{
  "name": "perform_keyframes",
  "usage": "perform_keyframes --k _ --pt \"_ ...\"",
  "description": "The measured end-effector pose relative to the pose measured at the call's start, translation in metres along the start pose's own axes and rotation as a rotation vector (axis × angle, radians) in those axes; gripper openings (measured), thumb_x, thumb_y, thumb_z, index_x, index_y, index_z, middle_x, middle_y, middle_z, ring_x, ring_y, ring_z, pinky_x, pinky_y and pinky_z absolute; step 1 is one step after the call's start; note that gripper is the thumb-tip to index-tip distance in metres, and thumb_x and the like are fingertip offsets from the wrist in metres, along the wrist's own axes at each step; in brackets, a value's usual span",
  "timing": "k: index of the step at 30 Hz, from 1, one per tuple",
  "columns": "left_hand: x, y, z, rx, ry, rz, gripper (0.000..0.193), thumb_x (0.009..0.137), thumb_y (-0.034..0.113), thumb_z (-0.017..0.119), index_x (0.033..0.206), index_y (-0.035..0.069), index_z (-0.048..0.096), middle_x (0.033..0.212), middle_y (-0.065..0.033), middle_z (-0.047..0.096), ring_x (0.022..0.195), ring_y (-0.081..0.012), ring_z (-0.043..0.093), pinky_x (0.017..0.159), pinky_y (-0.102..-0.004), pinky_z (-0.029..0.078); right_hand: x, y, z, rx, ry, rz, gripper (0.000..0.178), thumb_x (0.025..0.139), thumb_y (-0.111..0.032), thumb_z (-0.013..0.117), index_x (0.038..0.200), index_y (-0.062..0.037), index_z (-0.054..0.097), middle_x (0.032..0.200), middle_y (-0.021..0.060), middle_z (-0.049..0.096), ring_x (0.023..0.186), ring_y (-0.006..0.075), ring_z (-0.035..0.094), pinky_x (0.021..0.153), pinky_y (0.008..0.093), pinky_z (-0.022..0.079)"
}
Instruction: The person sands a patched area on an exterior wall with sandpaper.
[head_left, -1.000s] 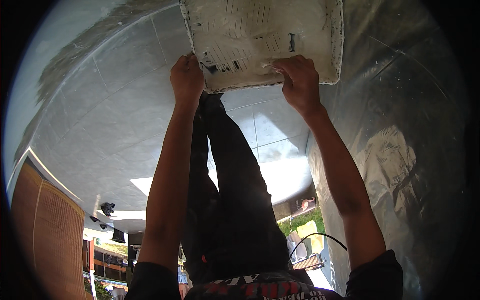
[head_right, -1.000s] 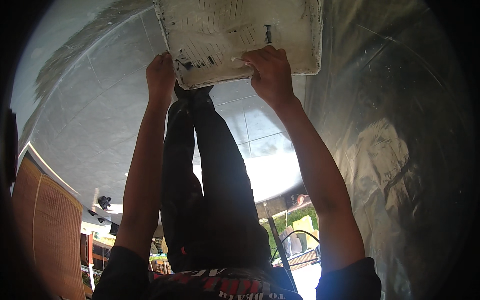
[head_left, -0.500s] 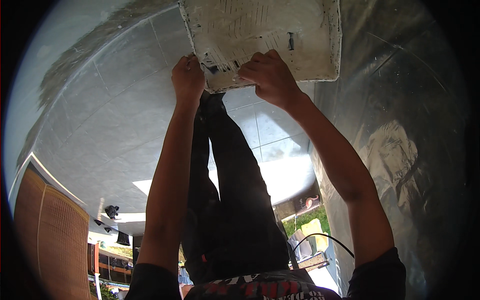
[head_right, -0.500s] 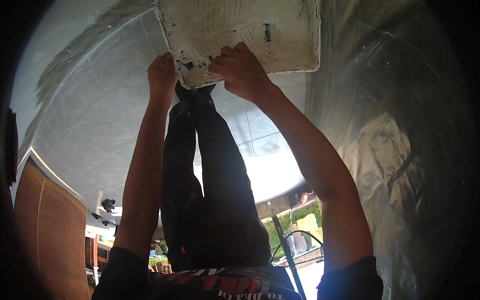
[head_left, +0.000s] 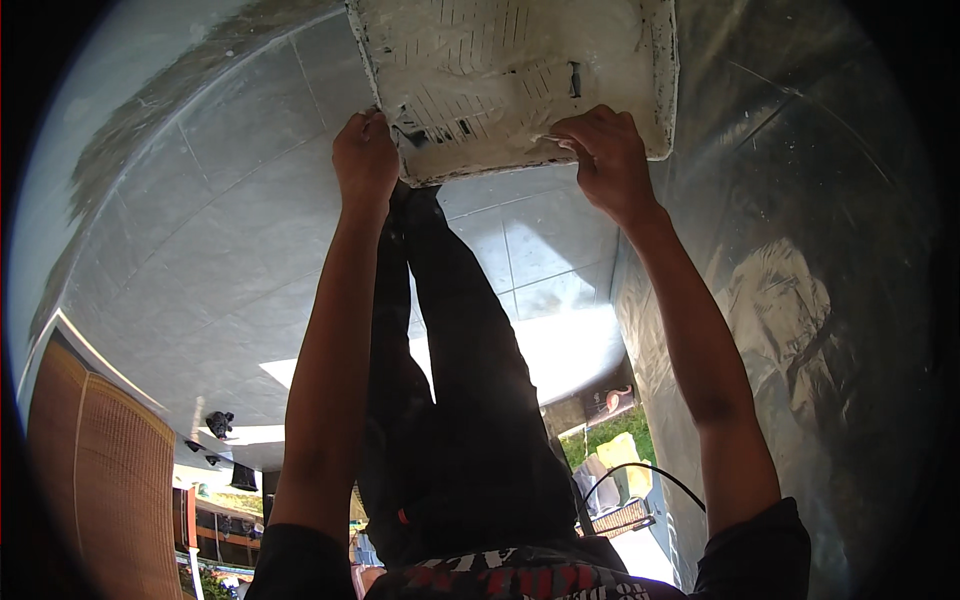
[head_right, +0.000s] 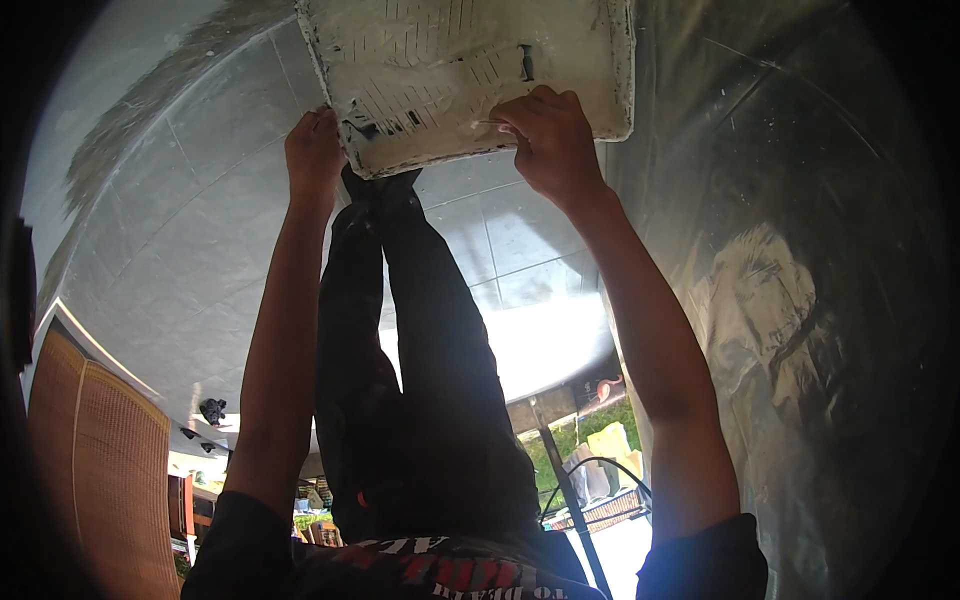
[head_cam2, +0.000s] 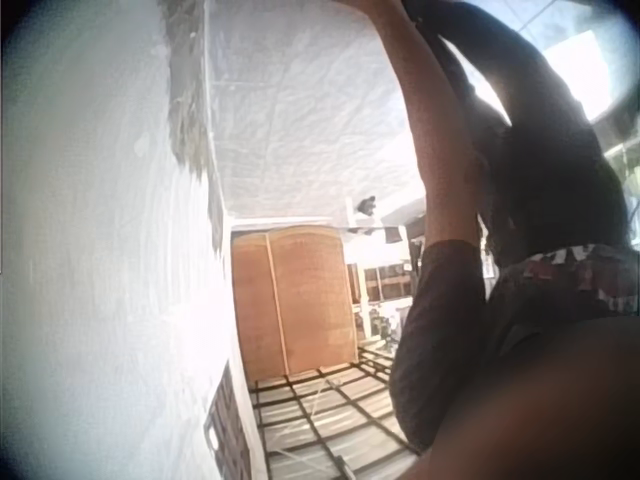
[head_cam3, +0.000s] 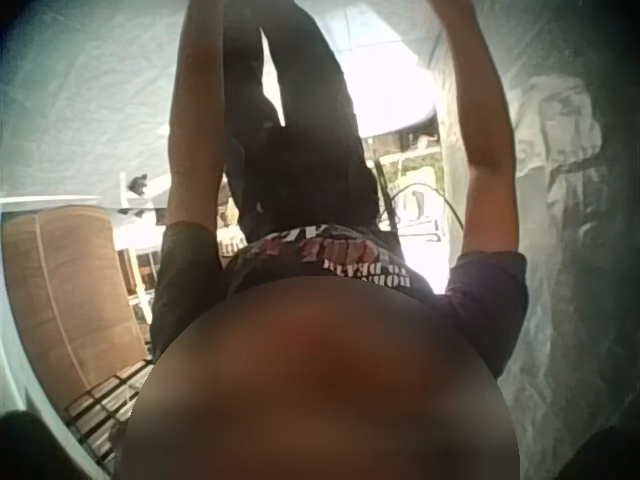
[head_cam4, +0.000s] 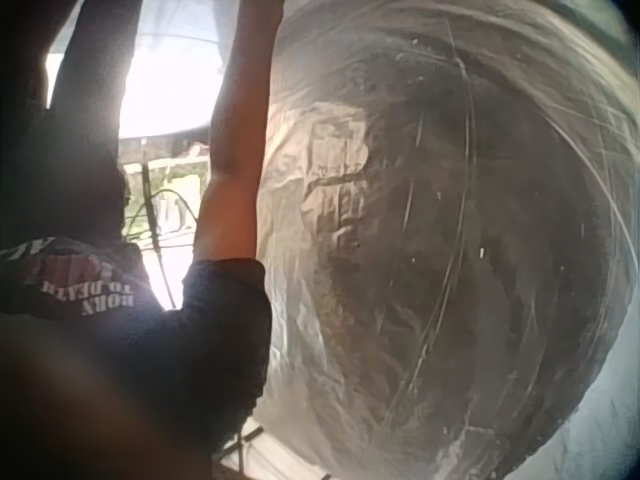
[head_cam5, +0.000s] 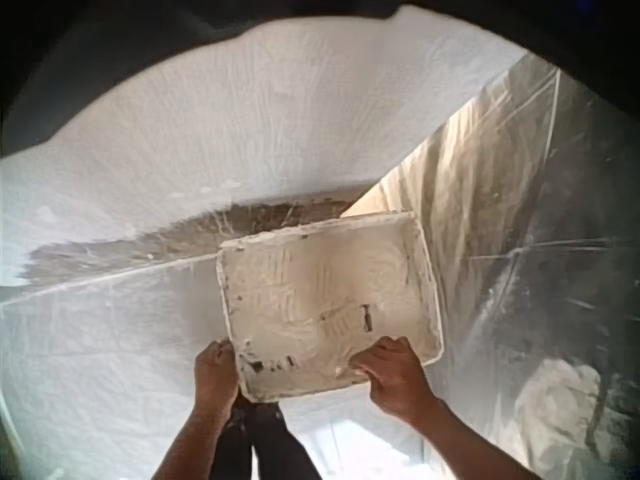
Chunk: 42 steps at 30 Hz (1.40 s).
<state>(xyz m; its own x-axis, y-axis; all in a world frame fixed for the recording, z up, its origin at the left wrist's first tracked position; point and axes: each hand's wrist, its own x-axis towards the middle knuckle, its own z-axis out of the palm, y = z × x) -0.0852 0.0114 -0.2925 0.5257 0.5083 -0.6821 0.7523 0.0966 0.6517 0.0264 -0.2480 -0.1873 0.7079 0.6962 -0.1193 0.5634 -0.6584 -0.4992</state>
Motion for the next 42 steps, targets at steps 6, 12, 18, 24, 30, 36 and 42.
perform_keyframes --k 6,12,18,24,30,36,42 --pt "-0.002 0.002 0.002 0.01 0.033 0.05 0.029 0.098 0.022 0.056 0.108 -0.002 0.07 0.101 -0.0222 0.073 0.098 -0.0336 0.07 0.086 -0.0383 0.05 0.003 -0.009 0.012 -0.006 -0.189 -0.01 0.026 0.08 0.008 0.067 0.098 -0.0102 0.074 0.085 0.0038 0.073 0.082 0.0221 0.064 0.078 0.0357 0.043" --pt "-0.007 0.008 0.003 0.106 0.054 0.079 0.029 0.098 0.022 0.056 0.103 -0.003 0.07 0.096 -0.0222 0.073 0.095 -0.0338 0.071 0.084 -0.0392 0.05 0.023 -0.007 0.0 0.019 -0.044 0.066 0.021 0.08 0.004 0.068 0.093 -0.0114 0.075 0.076 0.0034 0.071 0.081 0.022 0.061 0.077 0.0374 0.045" --pt "-0.005 0.004 -0.001 0.036 0.049 0.038 0.029 0.098 0.023 0.057 0.103 -0.003 0.07 0.097 -0.0216 0.073 0.095 -0.0323 0.072 0.084 -0.0388 0.05 0.022 -0.009 -0.009 0.08 -0.176 0.239 0.024 0.082 -0.002 0.068 0.101 -0.0143 0.076 0.088 0.0124 0.068 0.087 0.0288 0.063 0.079 0.0434 0.051" --pt "-0.005 0.003 0.003 0.016 0.038 0.04 0.032 0.097 0.024 0.059 0.113 -0.001 0.071 0.101 -0.019 0.075 0.095 -0.0289 0.072 0.086 -0.0361 0.05 0.027 -0.002 0.009 -0.038 -0.294 0.168 0.018 0.092 -0.007 0.066 0.108 -0.0091 0.073 0.088 0.0143 0.068 0.08 0.0293 0.066 0.076 0.0411 0.051" --pt "-0.007 0.009 0.001 -0.012 0.032 0.01 0.032 0.097 0.024 0.061 0.112 -0.002 0.072 0.101 -0.0191 0.075 0.097 -0.0265 0.072 0.087 -0.0352 0.05 0.057 0.003 -0.011 0.137 -0.417 0.421 0.02 0.096 -0.014 0.062 0.113 -0.008 0.071 0.097 0.0173 0.073 0.086 0.0299 0.07 0.08 0.0426 0.053" --pt "-0.006 0.007 0.001 0.019 0.062 0.056 0.031 0.097 0.024 0.061 0.111 -0.002 0.073 0.102 -0.0197 0.075 0.098 -0.0275 0.072 0.088 -0.0356 0.05 0.051 0.001 -0.002 -0.016 -0.462 0.246 0.024 0.089 -0.009 0.066 0.112 -0.0138 0.074 0.096 0.0156 0.072 0.092 0.0326 0.069 0.083 0.0442 0.055" --pt "-0.009 0.012 0.003 0.072 0.082 0.053 0.031 0.096 0.024 0.061 0.11 -0.001 0.073 0.102 -0.0201 0.075 0.1 -0.0288 0.072 0.089 -0.0364 0.05 0.042 0.013 -0.008 -0.113 -0.456 0.086 0.03 0.081 -0.002 0.069 0.107 -0.0167 0.075 0.093 0.0116 0.07 0.092 0.0303 0.068 0.082 0.0433 0.056"
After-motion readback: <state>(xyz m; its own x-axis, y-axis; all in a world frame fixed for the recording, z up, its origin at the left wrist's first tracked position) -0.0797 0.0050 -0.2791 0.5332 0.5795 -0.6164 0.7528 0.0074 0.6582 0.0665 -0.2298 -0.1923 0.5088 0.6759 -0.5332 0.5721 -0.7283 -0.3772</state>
